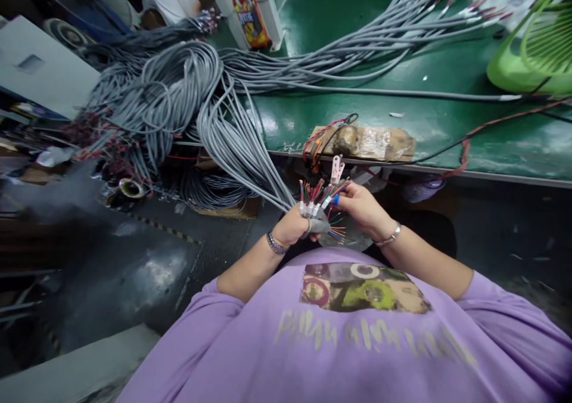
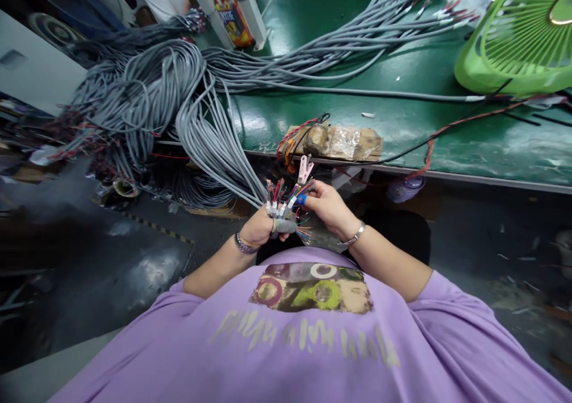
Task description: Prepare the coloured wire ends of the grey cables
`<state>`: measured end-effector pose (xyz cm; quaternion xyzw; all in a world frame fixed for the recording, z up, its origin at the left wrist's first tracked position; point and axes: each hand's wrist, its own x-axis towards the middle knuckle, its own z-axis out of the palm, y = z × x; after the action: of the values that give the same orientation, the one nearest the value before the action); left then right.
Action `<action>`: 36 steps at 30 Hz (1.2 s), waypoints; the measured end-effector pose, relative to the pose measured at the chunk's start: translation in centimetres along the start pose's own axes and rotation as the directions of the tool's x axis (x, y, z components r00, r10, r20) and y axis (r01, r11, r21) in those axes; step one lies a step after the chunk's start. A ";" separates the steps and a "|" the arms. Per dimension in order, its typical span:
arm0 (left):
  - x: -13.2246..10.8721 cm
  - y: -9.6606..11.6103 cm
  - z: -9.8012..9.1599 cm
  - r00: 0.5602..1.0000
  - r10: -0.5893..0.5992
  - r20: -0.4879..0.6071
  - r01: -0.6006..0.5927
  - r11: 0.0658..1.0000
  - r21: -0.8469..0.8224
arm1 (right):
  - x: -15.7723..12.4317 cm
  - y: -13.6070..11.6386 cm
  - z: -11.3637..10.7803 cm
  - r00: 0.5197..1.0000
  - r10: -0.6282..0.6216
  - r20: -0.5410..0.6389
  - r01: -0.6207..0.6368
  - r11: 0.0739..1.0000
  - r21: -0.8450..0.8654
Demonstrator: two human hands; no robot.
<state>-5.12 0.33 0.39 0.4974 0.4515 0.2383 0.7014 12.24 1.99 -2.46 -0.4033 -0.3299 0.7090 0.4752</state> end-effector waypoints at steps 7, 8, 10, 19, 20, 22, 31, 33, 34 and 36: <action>0.6 1.0 0.5 0.988 0.044 -0.147 -0.075 0.974 -0.213 | 1.5 -0.9 -2.2 0.983 0.172 0.067 -0.183 0.960 0.214; 0.9 1.0 0.7 0.986 0.052 -0.160 -0.087 0.971 -0.224 | 1.7 -1.1 -2.1 0.978 0.167 0.123 -0.190 0.959 0.211; 1.5 1.1 1.1 0.981 0.068 -0.179 -0.110 0.966 -0.235 | 2.1 -1.2 -1.6 0.983 0.094 0.155 -0.122 0.976 0.181; 2.2 1.8 2.7 0.956 0.105 -0.275 -0.177 0.951 -0.253 | 2.9 -0.4 0.0 0.998 -0.065 0.023 0.061 0.989 0.132; 2.2 1.8 2.7 0.956 0.104 -0.274 -0.176 0.951 -0.254 | 2.9 -0.5 0.2 0.996 0.000 0.094 -0.016 0.986 0.167; 2.3 1.7 2.6 0.956 0.101 -0.275 -0.174 0.951 -0.257 | 2.8 -0.7 0.7 0.977 0.089 0.193 -0.134 0.963 0.234; 2.4 0.8 2.4 0.955 0.074 -0.289 -0.153 0.953 -0.262 | 2.9 -1.0 1.2 0.977 0.114 0.180 -0.175 0.908 0.380; 2.4 0.8 2.4 0.953 0.064 -0.298 -0.145 0.955 -0.258 | 3.0 -0.9 1.1 0.980 0.105 0.170 -0.164 0.910 0.381; 2.5 0.9 2.4 0.952 0.061 -0.300 -0.142 0.956 -0.255 | 3.0 -0.9 1.1 0.982 0.105 0.156 -0.158 0.911 0.382; 2.5 0.8 2.4 0.952 0.058 -0.300 -0.139 0.957 -0.253 | 3.1 -0.9 1.0 0.984 0.122 0.130 -0.164 0.908 0.385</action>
<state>-1.72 1.49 0.37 0.3783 0.4867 0.4032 0.6763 11.02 5.11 -2.03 -0.2853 -0.1739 0.8137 0.4756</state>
